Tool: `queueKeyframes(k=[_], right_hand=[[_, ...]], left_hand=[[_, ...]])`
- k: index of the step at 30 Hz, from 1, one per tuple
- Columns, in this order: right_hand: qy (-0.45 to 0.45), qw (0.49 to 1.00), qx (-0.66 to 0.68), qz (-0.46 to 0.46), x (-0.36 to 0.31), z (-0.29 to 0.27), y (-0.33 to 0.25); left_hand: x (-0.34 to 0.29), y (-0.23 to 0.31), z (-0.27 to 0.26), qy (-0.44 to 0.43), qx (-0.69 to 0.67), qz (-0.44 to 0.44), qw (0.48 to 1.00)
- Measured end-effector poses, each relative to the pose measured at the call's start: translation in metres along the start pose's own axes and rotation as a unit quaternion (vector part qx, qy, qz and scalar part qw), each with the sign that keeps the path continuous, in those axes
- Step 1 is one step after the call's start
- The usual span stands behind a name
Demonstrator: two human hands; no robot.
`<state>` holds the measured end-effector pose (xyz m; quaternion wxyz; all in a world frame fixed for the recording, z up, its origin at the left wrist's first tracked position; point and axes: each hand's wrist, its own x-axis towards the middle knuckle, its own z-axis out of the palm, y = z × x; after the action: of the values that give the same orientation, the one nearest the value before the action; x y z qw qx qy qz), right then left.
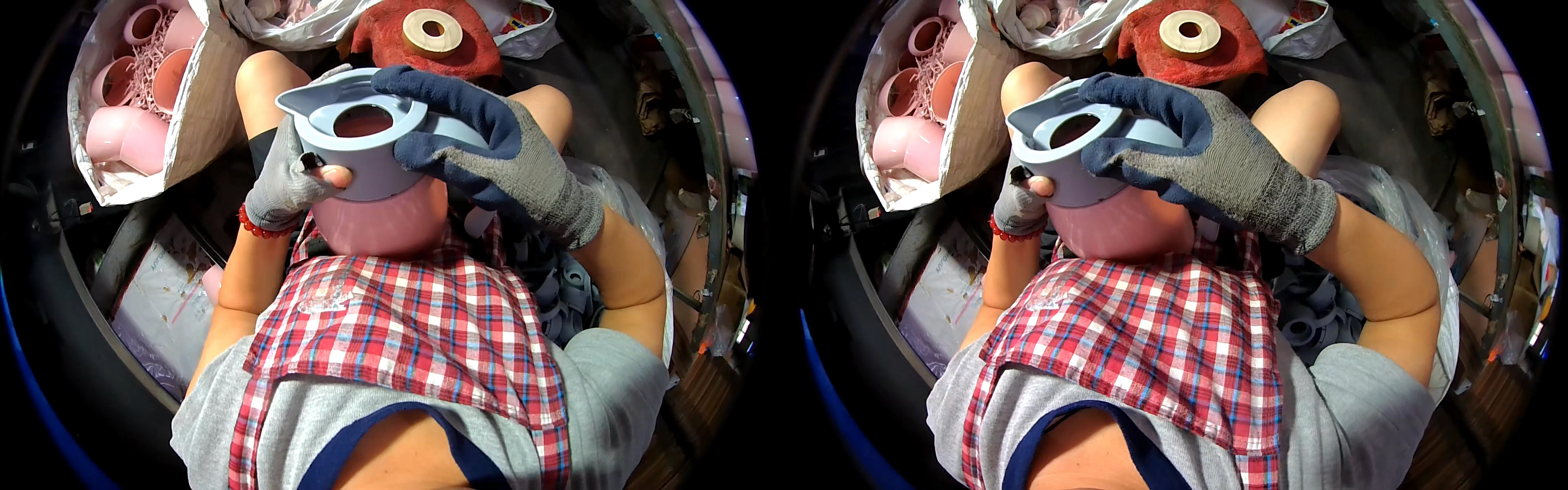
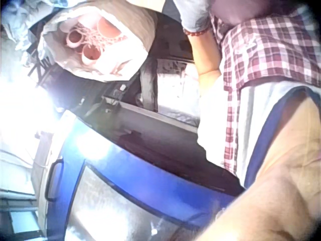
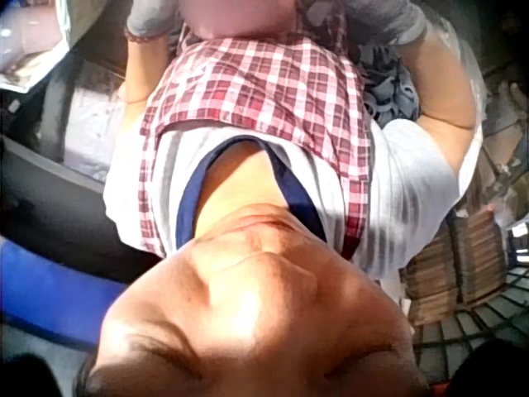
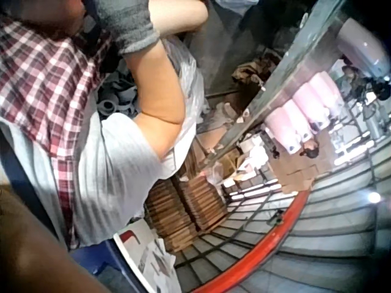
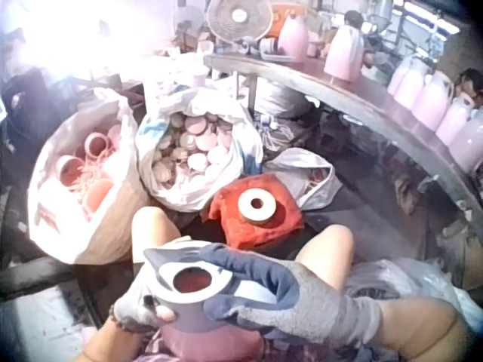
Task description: The person sits at a workstation and assembles pink thermal jugs by taking a jug body from a bag, inserting a grey lid component into the top, and securing the parts together before placing the completed jug on a nearby table.
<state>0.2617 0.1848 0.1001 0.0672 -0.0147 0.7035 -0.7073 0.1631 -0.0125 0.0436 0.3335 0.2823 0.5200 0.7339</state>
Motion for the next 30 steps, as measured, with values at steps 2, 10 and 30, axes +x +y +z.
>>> queueKeyframes(k=[2, 10, 30], right_hand=[[0.01, 0.999, 0.003, -0.05, 0.003, 0.002, 0.002], [-0.033, 0.959, -0.118, -0.255, 0.025, -0.067, 0.022], [-0.075, 0.966, 0.24, 0.053, 0.007, -0.047, 0.072]], left_hand=[[0.001, 0.004, 0.0, 0.008, 0.006, -0.003, 1.0], [-0.003, -0.023, -0.032, 0.029, -0.128, -0.007, 0.991], [-0.017, -0.01, -0.03, 0.029, -0.107, 0.026, 0.993]])
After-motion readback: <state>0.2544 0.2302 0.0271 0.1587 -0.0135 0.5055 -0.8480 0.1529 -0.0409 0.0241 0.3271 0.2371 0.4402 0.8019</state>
